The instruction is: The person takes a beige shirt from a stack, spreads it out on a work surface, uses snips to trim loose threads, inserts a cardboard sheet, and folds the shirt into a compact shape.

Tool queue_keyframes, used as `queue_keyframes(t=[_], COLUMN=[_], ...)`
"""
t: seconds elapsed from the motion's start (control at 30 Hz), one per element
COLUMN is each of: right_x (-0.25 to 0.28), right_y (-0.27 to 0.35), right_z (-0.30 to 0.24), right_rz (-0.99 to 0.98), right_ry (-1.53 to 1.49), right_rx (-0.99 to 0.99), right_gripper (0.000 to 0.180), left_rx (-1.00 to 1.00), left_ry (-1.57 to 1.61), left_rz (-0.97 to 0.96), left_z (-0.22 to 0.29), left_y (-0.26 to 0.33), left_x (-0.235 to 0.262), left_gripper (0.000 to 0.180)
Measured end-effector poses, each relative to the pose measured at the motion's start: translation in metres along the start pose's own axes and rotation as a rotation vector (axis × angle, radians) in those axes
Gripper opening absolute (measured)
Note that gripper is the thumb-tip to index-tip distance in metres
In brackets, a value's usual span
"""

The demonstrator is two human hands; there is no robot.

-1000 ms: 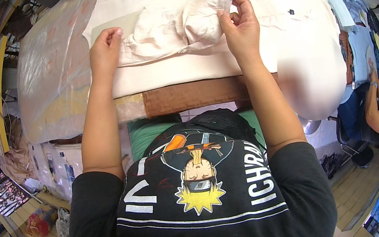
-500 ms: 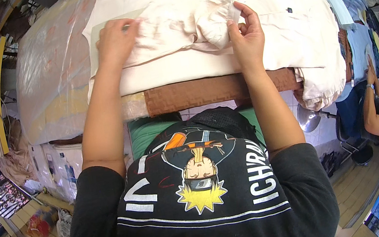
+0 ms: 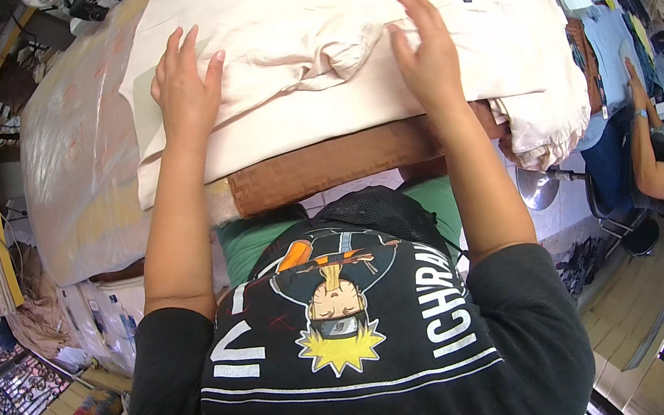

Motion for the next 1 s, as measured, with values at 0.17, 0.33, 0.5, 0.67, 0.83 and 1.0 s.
queue_keyframes(t=[0.17, 0.33, 0.5, 0.67, 0.83, 1.0], right_x=[-0.037, 0.021, 0.006, -0.022, -0.030, -0.017], right_y=[0.014, -0.090, -0.180, -0.209, -0.219, -0.218], right_z=[-0.005, 0.051, 0.169, 0.216, 0.225, 0.238], right_rz=[-0.409, -0.104, -0.285, -0.387, -0.450, -0.441], right_ry=[0.256, 0.182, 0.593, 0.675, 0.702, 0.724], right_rx=[0.241, 0.097, 0.073, 0.019, 0.007, -0.156], right_gripper=[0.028, 0.024, 0.030, 0.036, 0.032, 0.023], left_rx=[-0.038, 0.011, 0.077, 0.477, 0.435, 0.479], left_ry=[-0.074, 0.338, 0.087, -0.213, -0.158, 0.123], left_rz=[-0.217, -0.056, -0.403, -0.404, -0.565, -0.697], left_z=[0.005, -0.062, -0.111, -0.157, -0.182, -0.148], left_y=[-0.010, -0.133, -0.255, -0.288, -0.309, -0.304], left_x=[-0.030, -0.017, -0.101, -0.150, -0.170, -0.187], left_gripper=[0.047, 0.051, 0.077, 0.073, 0.082, 0.072])
Point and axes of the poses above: each hand's wrist, its own y-axis away from the middle knuckle, its own x-axis out of the back of the hand, z = x × y, the point moved 8 cm from there along -y, towards the middle knuckle, and after that the axes turned 2 degrees about x, right-handed, at the moved point
